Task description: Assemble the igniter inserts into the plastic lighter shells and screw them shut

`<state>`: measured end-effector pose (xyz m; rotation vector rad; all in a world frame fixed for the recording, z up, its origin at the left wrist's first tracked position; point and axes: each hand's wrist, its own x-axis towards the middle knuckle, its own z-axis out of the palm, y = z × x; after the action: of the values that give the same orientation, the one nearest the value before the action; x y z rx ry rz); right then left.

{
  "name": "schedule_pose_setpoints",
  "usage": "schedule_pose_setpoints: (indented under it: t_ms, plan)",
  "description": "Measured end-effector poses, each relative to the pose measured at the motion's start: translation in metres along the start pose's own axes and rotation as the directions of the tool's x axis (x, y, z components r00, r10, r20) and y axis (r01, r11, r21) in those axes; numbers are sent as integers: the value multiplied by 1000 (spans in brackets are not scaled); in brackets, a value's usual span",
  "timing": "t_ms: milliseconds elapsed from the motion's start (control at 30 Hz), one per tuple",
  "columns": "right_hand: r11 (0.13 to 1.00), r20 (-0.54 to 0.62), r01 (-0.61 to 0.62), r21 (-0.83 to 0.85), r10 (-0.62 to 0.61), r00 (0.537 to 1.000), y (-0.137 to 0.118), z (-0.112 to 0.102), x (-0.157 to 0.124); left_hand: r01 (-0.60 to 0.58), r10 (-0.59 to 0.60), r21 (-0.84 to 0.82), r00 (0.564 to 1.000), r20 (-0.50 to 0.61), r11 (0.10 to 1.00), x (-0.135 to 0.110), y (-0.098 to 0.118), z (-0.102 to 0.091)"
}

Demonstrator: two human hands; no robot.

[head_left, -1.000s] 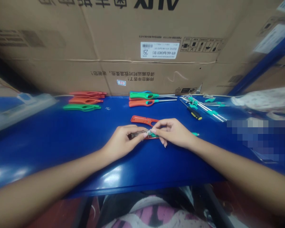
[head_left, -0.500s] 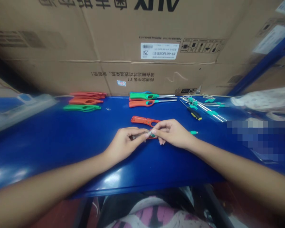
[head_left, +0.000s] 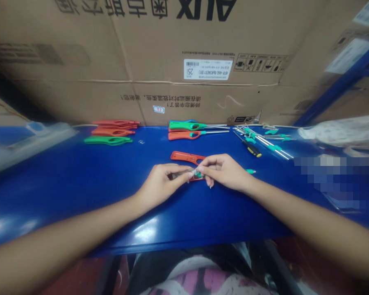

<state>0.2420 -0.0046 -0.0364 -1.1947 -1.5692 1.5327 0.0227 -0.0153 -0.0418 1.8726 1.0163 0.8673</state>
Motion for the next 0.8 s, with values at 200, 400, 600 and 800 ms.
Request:
schedule_pose_setpoints:
  t_ms: [200, 400, 600, 800]
  plan:
    - [1000, -28, 24, -11, -25, 999, 2, 2, -2, -10, 10, 9, 1000, -15, 1000, -2, 0, 3]
    - [999, -28, 40, -21, -40, 999, 3, 2, -2, -15, 16, 18, 999, -33, 1000, -2, 1, 3]
    - [999, -21, 48, -20, -48, 999, 3, 3, -2, 10, -9, 24, 999, -33, 1000, -2, 3, 2]
    - [998, -16, 59, -38, -60, 998, 4, 5, -3, -23, 23, 21, 1000, -11, 1000, 0, 1, 0]
